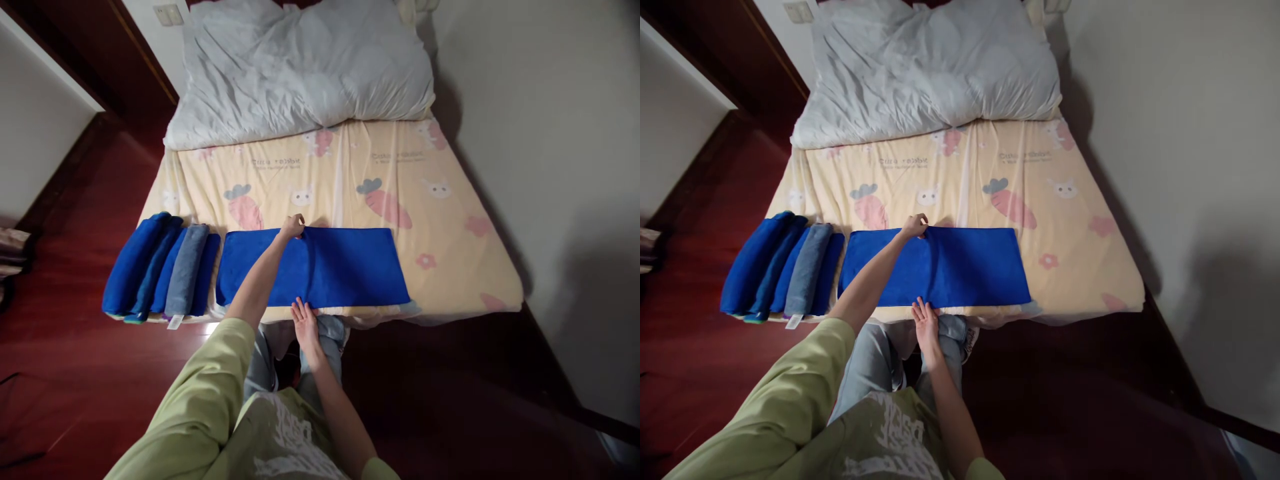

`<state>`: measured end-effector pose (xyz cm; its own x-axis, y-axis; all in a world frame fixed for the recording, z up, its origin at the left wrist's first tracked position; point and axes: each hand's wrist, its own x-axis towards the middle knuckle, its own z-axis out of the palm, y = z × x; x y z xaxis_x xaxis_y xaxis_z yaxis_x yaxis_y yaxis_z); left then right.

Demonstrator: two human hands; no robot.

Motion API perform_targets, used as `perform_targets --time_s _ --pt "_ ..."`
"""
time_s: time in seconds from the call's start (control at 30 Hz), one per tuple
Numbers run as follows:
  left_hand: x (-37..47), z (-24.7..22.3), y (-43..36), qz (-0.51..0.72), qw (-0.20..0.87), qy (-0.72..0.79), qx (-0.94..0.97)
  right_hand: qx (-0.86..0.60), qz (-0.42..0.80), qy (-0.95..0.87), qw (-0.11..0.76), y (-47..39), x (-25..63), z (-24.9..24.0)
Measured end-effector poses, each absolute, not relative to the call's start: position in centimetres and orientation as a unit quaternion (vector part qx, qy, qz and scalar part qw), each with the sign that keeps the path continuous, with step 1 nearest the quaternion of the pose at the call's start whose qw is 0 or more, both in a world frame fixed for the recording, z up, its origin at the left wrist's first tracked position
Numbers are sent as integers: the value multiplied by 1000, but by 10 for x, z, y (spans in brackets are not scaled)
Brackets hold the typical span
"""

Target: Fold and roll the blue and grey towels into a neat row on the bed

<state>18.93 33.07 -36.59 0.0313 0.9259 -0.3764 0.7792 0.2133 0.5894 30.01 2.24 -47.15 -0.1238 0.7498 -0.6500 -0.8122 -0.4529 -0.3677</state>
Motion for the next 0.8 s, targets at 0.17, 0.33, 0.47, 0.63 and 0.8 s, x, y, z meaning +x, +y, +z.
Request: perform_targets --time_s 0.17,0.33,0.47,0.63,0.8 --pt "185 -359 321 157 370 704 585 -414 747 23 519 23 300 -464" --pt "180 -334 312 196 354 706 581 -423 740 -20 522 16 307 -450" --pt "178 -299 297 242 349 704 569 -416 724 -79 545 11 322 -435" --pt "163 -248 268 267 332 680 597 -422 693 -152 564 20 355 -406" --pt "133 -209 239 319 274 633 650 -476 613 -269 570 46 396 -357"
